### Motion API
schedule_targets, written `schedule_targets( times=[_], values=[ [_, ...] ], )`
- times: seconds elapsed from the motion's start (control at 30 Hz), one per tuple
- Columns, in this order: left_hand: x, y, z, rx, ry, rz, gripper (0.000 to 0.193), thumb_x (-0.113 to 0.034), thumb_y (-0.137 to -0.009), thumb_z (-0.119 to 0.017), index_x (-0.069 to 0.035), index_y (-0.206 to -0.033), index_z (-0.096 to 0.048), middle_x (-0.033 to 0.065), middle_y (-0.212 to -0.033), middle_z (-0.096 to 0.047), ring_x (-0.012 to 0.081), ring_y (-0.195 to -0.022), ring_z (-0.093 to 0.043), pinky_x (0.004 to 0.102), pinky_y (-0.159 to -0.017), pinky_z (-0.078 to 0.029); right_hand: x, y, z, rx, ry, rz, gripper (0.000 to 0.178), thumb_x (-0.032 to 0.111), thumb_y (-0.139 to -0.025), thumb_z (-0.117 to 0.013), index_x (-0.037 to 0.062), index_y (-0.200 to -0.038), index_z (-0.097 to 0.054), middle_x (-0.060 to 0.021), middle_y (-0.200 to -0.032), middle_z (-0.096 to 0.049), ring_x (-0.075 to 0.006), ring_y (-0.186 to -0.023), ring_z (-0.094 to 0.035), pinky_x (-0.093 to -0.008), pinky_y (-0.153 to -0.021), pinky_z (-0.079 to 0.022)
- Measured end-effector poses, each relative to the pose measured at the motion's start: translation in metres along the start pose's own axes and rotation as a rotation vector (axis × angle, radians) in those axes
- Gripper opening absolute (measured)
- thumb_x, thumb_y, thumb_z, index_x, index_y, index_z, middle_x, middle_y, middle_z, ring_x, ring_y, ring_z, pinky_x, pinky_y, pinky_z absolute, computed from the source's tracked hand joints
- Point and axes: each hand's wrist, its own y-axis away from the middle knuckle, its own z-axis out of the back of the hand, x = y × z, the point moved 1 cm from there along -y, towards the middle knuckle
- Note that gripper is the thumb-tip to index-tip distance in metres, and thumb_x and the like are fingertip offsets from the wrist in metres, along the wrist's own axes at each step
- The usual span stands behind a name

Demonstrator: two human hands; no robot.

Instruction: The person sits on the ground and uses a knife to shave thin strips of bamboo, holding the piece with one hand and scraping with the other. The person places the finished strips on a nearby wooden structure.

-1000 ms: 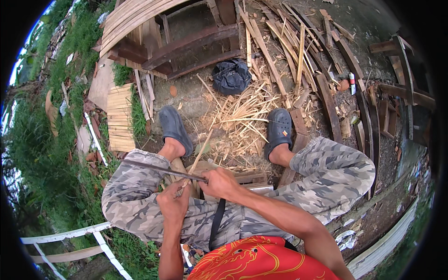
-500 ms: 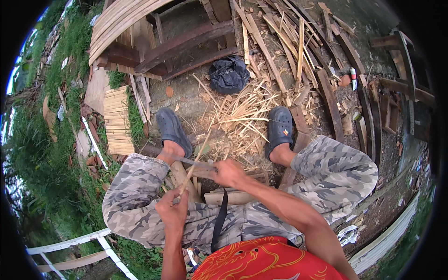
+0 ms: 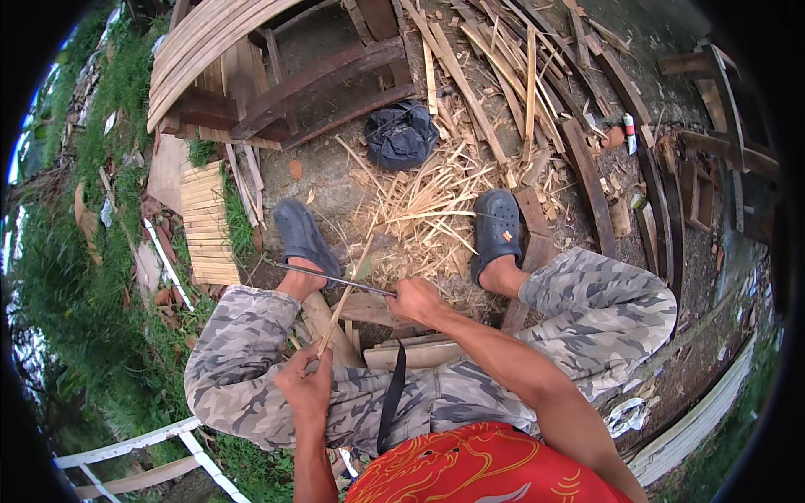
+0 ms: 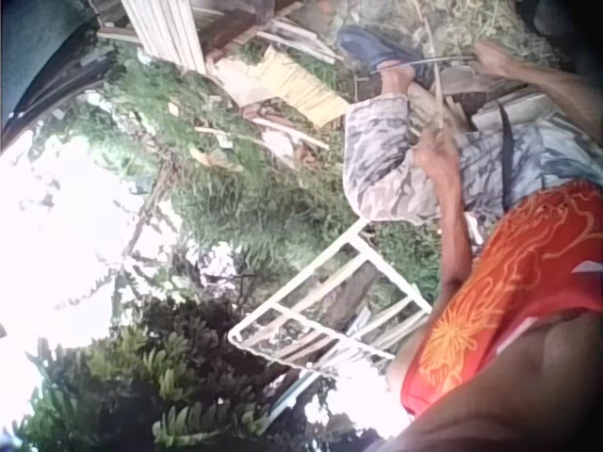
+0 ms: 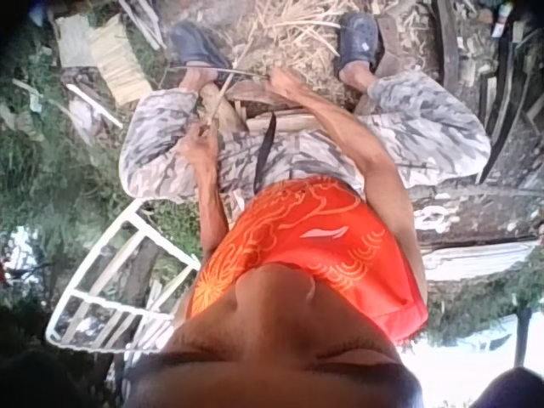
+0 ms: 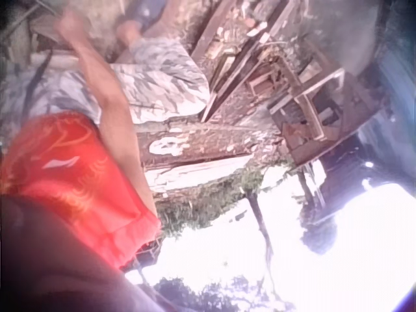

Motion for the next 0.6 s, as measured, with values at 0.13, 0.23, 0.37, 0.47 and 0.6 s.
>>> schedule_targets(
  times=[0.13, 0.23, 0.37, 0.47, 0.6],
  values=[
    [-0.001, -0.001, 0.000, -0.024, -0.009, -0.020, 0.017, -0.006, -0.080, -0.080, 0.005, -0.091, -0.074, 0.0151, -0.077, -0.074, 0.0165, -0.070, -0.072, 0.0281, -0.066, -0.053, -0.007, -0.007, -0.010, 0.064, 0.045, 0.264, 0.036, 0.037, -0.087, -0.063, 0.0047, -0.097, -0.075, -0.0259, -0.073, -0.069, -0.0414, -0.072, -0.070, -0.0500, -0.073, -0.058],
    [-0.001, -0.001, -0.003, 0.041, 0.004, -0.050, 0.016, -0.004, -0.080, -0.079, 0.005, -0.092, -0.074, 0.0164, -0.080, -0.074, 0.0177, -0.071, -0.073, 0.0292, -0.067, -0.054, -0.020, -0.013, -0.016, 0.002, 0.032, 0.025, 0.038, 0.039, -0.088, -0.062, 0.0037, -0.094, -0.074, -0.0263, -0.074, -0.069, -0.0420, -0.073, -0.070, -0.0500, -0.075, -0.058],
    [-0.002, -0.005, -0.003, 0.000, 0.076, -0.022, 0.016, -0.004, -0.080, -0.079, 0.006, -0.092, -0.074, 0.0177, -0.082, -0.074, 0.0199, -0.072, -0.073, 0.0304, -0.068, -0.055, -0.031, -0.021, -0.024, 0.038, 0.031, 0.077, 0.037, 0.036, -0.088, -0.060, 0.0029, -0.095, -0.075, -0.0242, -0.073, -0.070, -0.0394, -0.071, -0.071, -0.0484, -0.074, -0.059],
    [-0.006, -0.006, -0.004, 0.033, 0.082, -0.060, 0.017, -0.004, -0.080, -0.079, 0.006, -0.092, -0.074, 0.0180, -0.083, -0.074, 0.0204, -0.072, -0.073, 0.0304, -0.069, -0.055, -0.045, -0.034, -0.023, 0.050, 0.028, 0.019, 0.037, 0.035, -0.086, -0.061, 0.0016, -0.095, -0.075, -0.0218, -0.073, -0.070, -0.0374, -0.069, -0.071, -0.0465, -0.072, -0.059],
    [-0.011, -0.009, -0.005, 0.041, 0.012, -0.068, 0.016, -0.004, -0.081, -0.079, 0.006, -0.091, -0.073, 0.0157, -0.081, -0.074, 0.0180, -0.073, -0.073, 0.0289, -0.069, -0.055, -0.071, -0.047, -0.015, 0.158, 0.041, -0.200, 0.039, 0.038, -0.086, -0.061, 0.0031, -0.098, -0.075, -0.0217, -0.086, -0.073, -0.0380, -0.083, -0.072, -0.0477, -0.080, -0.058]
  ],
)
